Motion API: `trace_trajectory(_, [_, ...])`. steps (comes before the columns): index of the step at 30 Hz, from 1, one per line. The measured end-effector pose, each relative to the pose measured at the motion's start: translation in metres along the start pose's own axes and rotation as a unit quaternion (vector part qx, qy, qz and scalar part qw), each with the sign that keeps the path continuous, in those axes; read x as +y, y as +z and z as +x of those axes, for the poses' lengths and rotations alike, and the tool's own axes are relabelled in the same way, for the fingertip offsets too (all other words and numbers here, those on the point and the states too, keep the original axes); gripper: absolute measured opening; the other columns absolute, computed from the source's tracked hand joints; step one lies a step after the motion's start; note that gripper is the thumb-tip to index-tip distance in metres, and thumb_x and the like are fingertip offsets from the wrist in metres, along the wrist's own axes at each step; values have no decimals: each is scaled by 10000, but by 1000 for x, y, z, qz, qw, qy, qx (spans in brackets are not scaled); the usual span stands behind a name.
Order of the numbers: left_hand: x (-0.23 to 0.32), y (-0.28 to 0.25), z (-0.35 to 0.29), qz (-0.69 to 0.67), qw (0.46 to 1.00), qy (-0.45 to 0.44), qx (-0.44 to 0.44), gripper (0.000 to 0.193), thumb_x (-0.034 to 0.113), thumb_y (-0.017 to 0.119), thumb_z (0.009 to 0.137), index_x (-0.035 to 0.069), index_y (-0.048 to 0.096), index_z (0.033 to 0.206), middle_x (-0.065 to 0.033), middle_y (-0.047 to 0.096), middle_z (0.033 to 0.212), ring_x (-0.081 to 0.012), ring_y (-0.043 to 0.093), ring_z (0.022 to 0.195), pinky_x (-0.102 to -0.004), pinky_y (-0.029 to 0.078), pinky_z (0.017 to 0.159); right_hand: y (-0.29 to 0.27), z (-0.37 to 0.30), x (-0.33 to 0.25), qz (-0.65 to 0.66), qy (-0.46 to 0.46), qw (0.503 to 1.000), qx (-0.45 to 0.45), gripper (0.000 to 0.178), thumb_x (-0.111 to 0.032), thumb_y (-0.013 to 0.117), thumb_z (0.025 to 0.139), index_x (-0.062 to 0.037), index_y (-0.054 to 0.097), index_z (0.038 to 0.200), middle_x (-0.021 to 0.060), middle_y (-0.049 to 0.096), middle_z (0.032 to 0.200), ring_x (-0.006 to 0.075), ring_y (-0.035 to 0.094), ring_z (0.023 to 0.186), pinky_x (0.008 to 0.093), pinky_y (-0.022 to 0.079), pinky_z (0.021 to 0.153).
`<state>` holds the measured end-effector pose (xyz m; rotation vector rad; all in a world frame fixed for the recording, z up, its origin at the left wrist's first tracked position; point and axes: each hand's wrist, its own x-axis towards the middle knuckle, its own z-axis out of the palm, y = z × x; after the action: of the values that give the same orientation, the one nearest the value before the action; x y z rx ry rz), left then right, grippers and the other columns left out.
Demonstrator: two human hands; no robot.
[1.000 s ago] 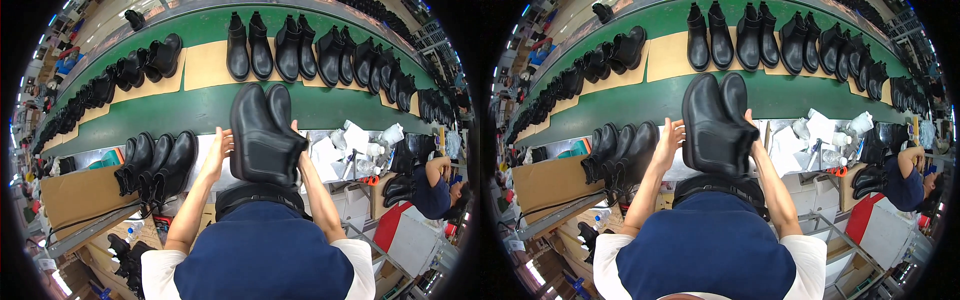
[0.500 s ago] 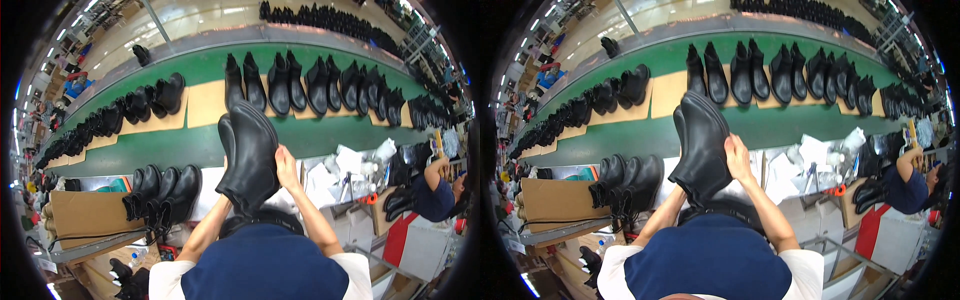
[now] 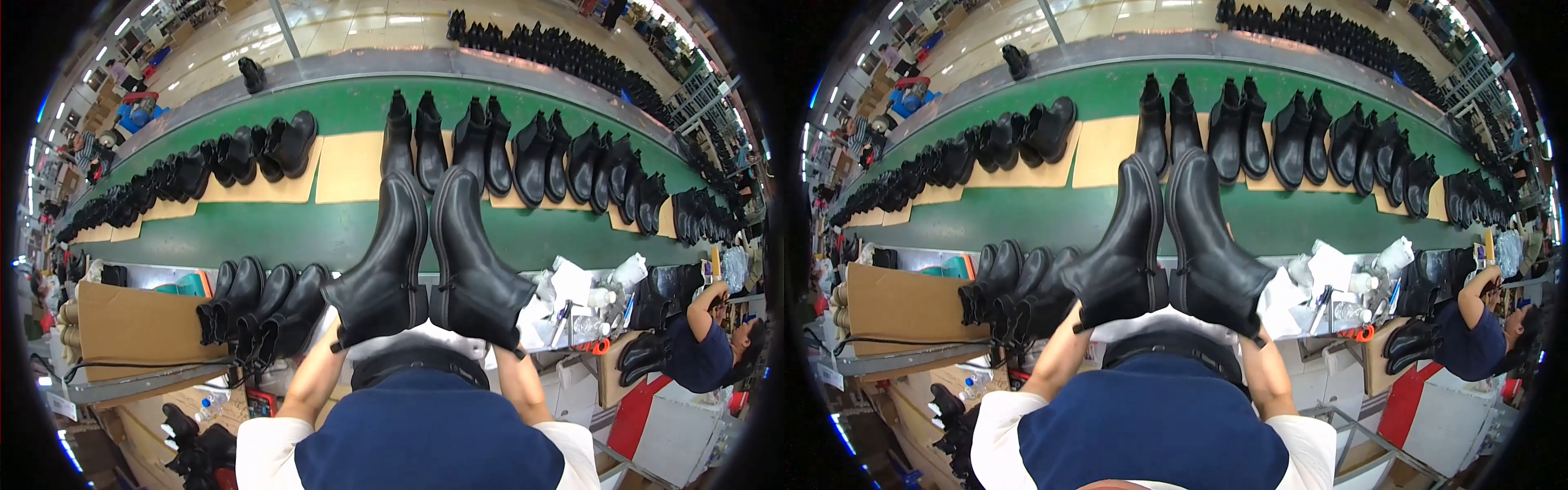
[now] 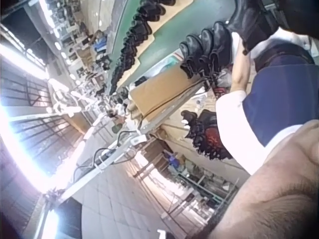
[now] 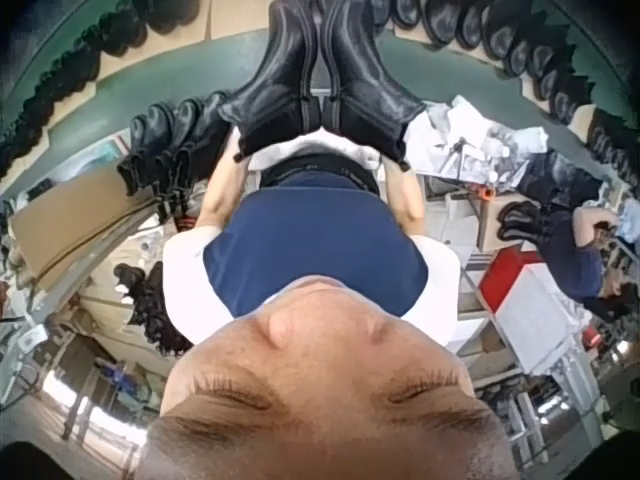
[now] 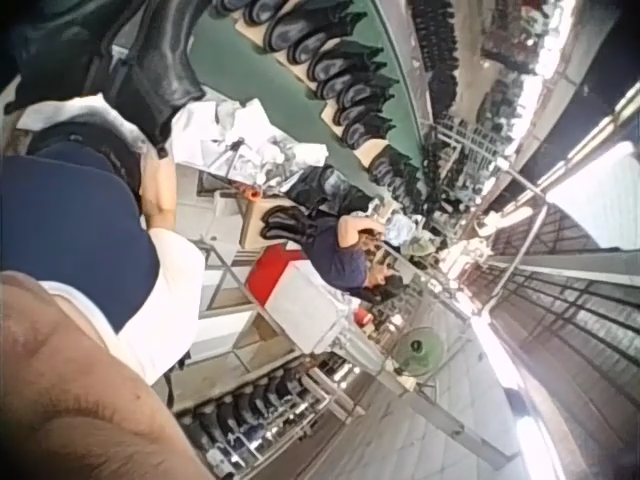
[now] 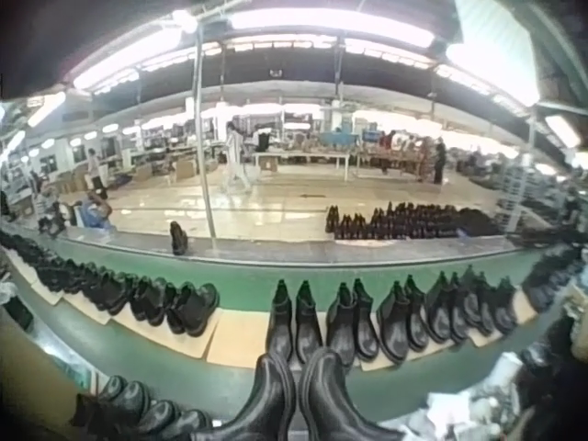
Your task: Inspecting and cleaning black boots on a production line.
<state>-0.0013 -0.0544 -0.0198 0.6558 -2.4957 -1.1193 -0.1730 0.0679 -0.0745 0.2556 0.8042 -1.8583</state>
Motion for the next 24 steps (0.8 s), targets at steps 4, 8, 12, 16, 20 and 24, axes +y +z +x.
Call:
trace_trajectory(4, [-19,10,-27,-269,958,-69,-74,393,139,634,823,-37,514,1154,-106,616,890,-158,594,792,-288,497,713,-12,4,-1,8,78,996,-32,556,-494,384,951,17,584,1041,74,633,913,142,607,758,241,484,684])
trace_trajectory(8, [-47,24,-51,-445,873,-190,-58,392,222,622,844,-39,529,1121,-96,618,892,-150,594,794,-283,495,713,-36,12,-2,20,126,989,-78,562,-499,387,948,18,582,1046,81,636,928,146,613,770,242,483,686])
trace_trajectory(12, [-77,26,-44,-592,757,-277,-16,416,304,610,864,-40,545,1089,-86,620,893,-141,594,796,-277,493,712,-55,14,0,17,167,973,-157,569,-505,391,944,20,581,1051,87,639,942,150,619,783,242,483,688])
trace_trajectory(16, [-69,13,-6,-291,907,-285,110,646,400,555,901,-30,365,1343,-162,483,1280,-186,464,1176,-304,385,968,-21,1,-8,-611,-283,734,86,649,-544,435,901,62,521,1116,246,619,982,354,603,919,387,453,821])
trace_trajectory(20, [-61,-28,0,-301,944,-126,-53,800,292,671,823,101,211,1449,-193,437,1339,-230,463,1179,-342,349,1002,-26,6,-18,-707,-243,644,162,698,-576,422,887,56,468,1179,311,591,989,461,553,980,447,419,853])
trace_trajectory(24, [-66,-34,-1,-380,893,-118,-210,1035,181,744,747,148,7,1473,-78,369,1416,-186,410,1234,-353,300,1046,-43,23,-23,-515,-63,851,75,705,-575,412,901,77,512,1151,201,636,995,298,618,924,356,474,797])
